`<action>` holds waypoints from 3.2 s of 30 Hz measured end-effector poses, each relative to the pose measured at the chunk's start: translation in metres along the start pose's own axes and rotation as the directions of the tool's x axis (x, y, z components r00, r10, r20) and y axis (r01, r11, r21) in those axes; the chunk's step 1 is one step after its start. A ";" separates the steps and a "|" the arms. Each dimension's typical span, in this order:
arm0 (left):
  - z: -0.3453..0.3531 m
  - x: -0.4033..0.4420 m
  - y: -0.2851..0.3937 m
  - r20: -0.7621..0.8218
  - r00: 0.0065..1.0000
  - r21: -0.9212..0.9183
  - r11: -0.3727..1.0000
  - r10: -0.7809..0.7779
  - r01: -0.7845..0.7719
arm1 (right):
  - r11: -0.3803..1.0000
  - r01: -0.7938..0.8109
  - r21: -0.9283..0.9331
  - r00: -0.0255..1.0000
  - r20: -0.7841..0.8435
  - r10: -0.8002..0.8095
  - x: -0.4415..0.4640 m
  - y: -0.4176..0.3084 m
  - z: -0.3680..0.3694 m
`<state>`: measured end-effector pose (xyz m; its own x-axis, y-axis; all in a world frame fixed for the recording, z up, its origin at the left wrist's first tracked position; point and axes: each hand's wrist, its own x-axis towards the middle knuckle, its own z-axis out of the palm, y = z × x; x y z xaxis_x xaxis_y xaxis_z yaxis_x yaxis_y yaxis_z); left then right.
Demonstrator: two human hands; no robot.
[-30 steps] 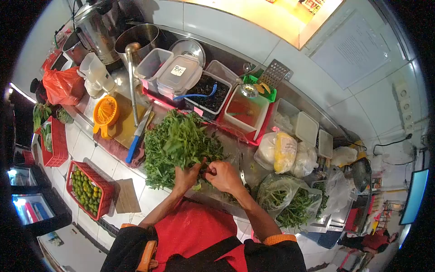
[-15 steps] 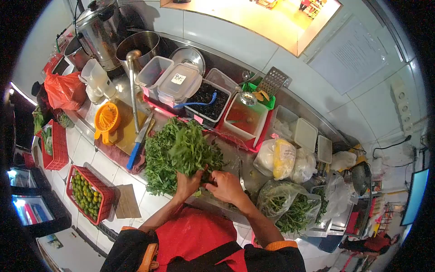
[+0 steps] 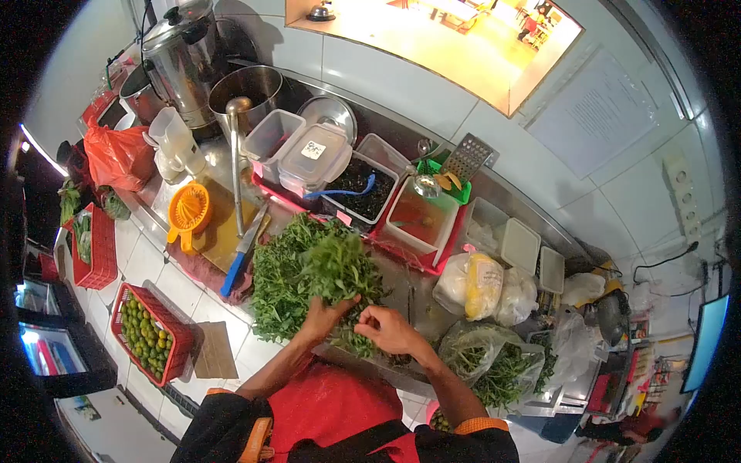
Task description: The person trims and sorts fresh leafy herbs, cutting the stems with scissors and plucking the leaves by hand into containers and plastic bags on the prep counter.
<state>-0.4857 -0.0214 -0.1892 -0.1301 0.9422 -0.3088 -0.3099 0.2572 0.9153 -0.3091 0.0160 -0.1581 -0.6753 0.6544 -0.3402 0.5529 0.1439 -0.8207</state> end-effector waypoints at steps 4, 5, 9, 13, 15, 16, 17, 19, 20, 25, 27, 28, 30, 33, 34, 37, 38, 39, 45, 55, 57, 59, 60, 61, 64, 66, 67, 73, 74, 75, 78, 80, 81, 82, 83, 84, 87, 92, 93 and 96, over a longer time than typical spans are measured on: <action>-0.009 0.007 0.016 0.057 0.954 0.174 0.944 -0.293 0.280 | 0.968 -0.043 0.247 0.994 -0.088 0.067 -0.001 -0.004 -0.003; -0.009 0.006 0.016 0.036 0.949 0.277 0.916 -0.313 0.292 | 0.964 -0.041 0.261 0.994 -0.087 0.066 -0.002 -0.005 -0.001; -0.011 0.003 0.016 0.141 0.967 0.163 0.968 -0.212 0.189 | 0.931 -0.061 0.360 0.998 0.012 0.061 -0.001 -0.001 0.008; -0.006 0.004 0.008 0.076 0.974 0.033 0.976 -0.215 0.213 | 0.967 -0.062 0.247 0.997 -0.036 0.073 -0.001 -0.002 0.010; -0.001 0.003 0.007 -0.035 0.994 0.223 0.969 -0.102 0.108 | 0.990 0.071 0.118 0.989 -0.137 -0.054 -0.003 -0.002 0.012; -0.002 0.007 -0.005 -0.036 0.998 0.305 0.951 -0.042 0.051 | 0.991 0.070 0.117 0.989 -0.137 -0.054 -0.003 -0.002 0.013; 0.000 0.007 -0.011 -0.037 0.998 0.302 0.952 -0.042 0.051 | 0.991 0.134 0.014 0.971 -0.201 -0.129 -0.003 -0.002 0.013; 0.011 0.004 -0.004 -0.116 0.977 0.345 0.930 0.181 -0.131 | 0.978 0.189 -0.092 0.944 -0.257 -0.207 -0.004 -0.001 0.013; 0.012 0.000 0.002 -0.141 0.978 0.438 0.896 0.154 -0.078 | 0.987 0.141 -0.082 0.950 -0.270 -0.158 -0.004 0.000 0.013; 0.015 0.001 -0.010 -0.094 0.944 0.378 0.888 0.318 -0.262 | 0.991 -0.077 0.113 0.930 -0.349 0.112 -0.006 -0.014 0.015; 0.015 0.001 -0.006 -0.101 0.927 0.372 0.878 0.362 -0.303 | 0.993 -0.116 0.001 0.931 -0.348 0.109 -0.004 -0.013 0.014; 0.013 0.002 -0.006 -0.087 0.962 0.310 0.925 0.259 -0.221 | 0.993 -0.116 0.001 0.931 -0.348 0.109 -0.004 -0.015 0.013; 0.011 0.001 -0.002 -0.068 0.986 0.247 0.960 0.152 -0.131 | 0.993 -0.093 0.069 0.937 -0.332 0.111 -0.005 -0.023 0.012; 0.010 -0.001 0.007 -0.104 0.987 0.347 0.935 0.120 -0.077 | 0.972 0.127 -0.200 0.901 -0.386 -0.197 -0.005 -0.022 0.019; 0.010 -0.001 0.007 -0.088 0.989 0.293 0.952 0.120 -0.089 | 0.972 0.126 -0.200 0.902 -0.385 -0.196 -0.006 -0.022 0.018; 0.010 0.004 -0.004 -0.047 0.999 0.041 0.999 0.003 -0.001 | 0.907 0.243 -0.345 0.862 -0.351 -0.365 -0.007 -0.022 0.012; 0.010 0.004 -0.008 0.005 0.993 -0.152 0.982 -0.115 0.114 | 0.874 0.274 -0.401 0.842 -0.338 -0.419 -0.009 -0.023 0.011; 0.011 0.002 -0.007 0.004 0.994 -0.153 0.982 -0.114 0.113 | 0.836 0.305 -0.456 0.820 -0.322 -0.474 -0.009 -0.023 0.009; -0.002 -0.006 0.017 0.159 0.920 -0.253 0.886 -0.357 0.388 | 0.981 0.193 -0.003 0.897 -0.405 -0.177 -0.014 -0.018 0.011; -0.019 -0.004 -0.011 0.361 0.911 -0.039 0.973 -0.199 0.228 | 0.994 0.056 0.095 0.930 -0.367 -0.018 -0.009 0.001 0.010; -0.018 -0.005 -0.016 0.364 0.921 -0.036 0.986 -0.141 0.165 | 0.991 0.124 -0.050 0.903 -0.408 -0.134 -0.009 0.005 0.009; -0.016 -0.007 -0.010 0.367 0.924 -0.033 0.991 -0.111 0.132 | 0.995 0.095 -0.019 0.912 -0.399 -0.094 -0.010 0.004 0.008; -0.014 -0.009 -0.005 0.347 0.930 0.019 0.993 -0.120 0.121 | 0.998 0.067 0.010 0.920 -0.388 -0.058 -0.010 0.003 0.006; -0.013 -0.009 -0.002 0.327 0.936 0.070 0.991 -0.127 0.110 | 0.998 0.068 0.009 0.920 -0.388 -0.059 -0.010 0.001 0.005; -0.012 -0.007 -0.015 0.370 0.924 0.053 0.995 -0.096 0.082 | 0.994 0.047 0.100 0.962 -0.273 -0.018 -0.012 0.001 0.002; -0.013 -0.009 -0.012 0.392 0.917 0.012 0.997 -0.077 0.079 | 0.960 -0.024 0.278 0.973 -0.212 0.086 -0.012 0.012 0.006; -0.012 -0.009 -0.009 0.411 0.910 -0.030 0.997 -0.056 0.075 | 0.960 -0.025 0.278 0.973 -0.212 0.087 -0.012 0.015 0.005; -0.010 -0.018 0.006 0.344 0.934 0.116 0.983 0.098 -0.146 | 0.996 0.000 0.094 0.974 -0.224 0.021 -0.012 -0.004 0.007; -0.011 -0.017 0.001 0.341 0.935 0.115 0.983 0.098 -0.145 | 0.995 0.069 -0.070 0.944 -0.318 -0.088 -0.010 0.000 0.012; -0.012 -0.013 -0.004 0.372 0.921 0.252 0.942 0.115 -0.220 | 0.964 0.121 -0.237 0.897 -0.391 -0.209 -0.007 -0.001 0.017; -0.010 -0.011 -0.006 0.401 0.916 0.314 0.938 0.011 -0.149 | 0.857 0.149 -0.493 0.802 -0.447 -0.396 -0.003 -0.009 0.019; -0.007 -0.012 -0.002 0.407 0.908 0.242 0.970 -0.102 0.000 | 0.808 0.159 -0.567 0.768 -0.443 -0.462 0.000 -0.011 0.018; -0.007 -0.013 -0.002 0.407 0.913 0.184 0.980 0.000 -0.081 | 0.800 0.158 -0.578 0.735 -0.473 -0.486 0.002 -0.011 0.018; -0.006 -0.014 -0.002 0.403 0.910 0.125 0.979 0.099 -0.162 | 0.794 0.153 -0.589 0.699 -0.503 -0.508 0.003 -0.011 0.019; -0.008 -0.012 -0.003 0.405 0.909 0.123 0.979 0.100 -0.162 | 0.793 0.150 -0.590 0.700 -0.503 -0.507 0.003 -0.010 0.020; -0.012 -0.009 -0.003 0.448 0.893 0.154 0.987 -0.041 -0.032 | 0.792 0.146 -0.593 0.686 -0.516 -0.513 0.004 -0.009 0.020; -0.009 -0.010 -0.003 0.422 0.893 0.146 0.984 -0.155 0.102 | 0.810 0.119 -0.575 0.667 -0.558 -0.494 0.005 -0.007 0.024; -0.005 -0.004 -0.013 0.346 0.938 0.168 0.984 -0.003 -0.059 | 0.959 0.035 -0.280 0.729 -0.650 -0.216 0.005 -0.010 0.022; -0.003 -0.007 0.001 0.323 0.946 0.147 0.989 -0.035 -0.013 | 0.986 0.066 -0.150 0.729 -0.668 -0.151 0.004 -0.018 0.018; -0.002 -0.006 0.002 0.316 0.948 0.053 0.998 -0.040 0.025 | 0.987 0.098 0.130 0.731 -0.682 0.017 0.002 -0.022 0.019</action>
<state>-0.4874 -0.0272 -0.1856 0.1871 0.9505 -0.2479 -0.2626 0.2916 0.9198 -0.3322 0.0002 -0.1492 -0.1510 0.9872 0.0504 0.4157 0.1097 -0.9028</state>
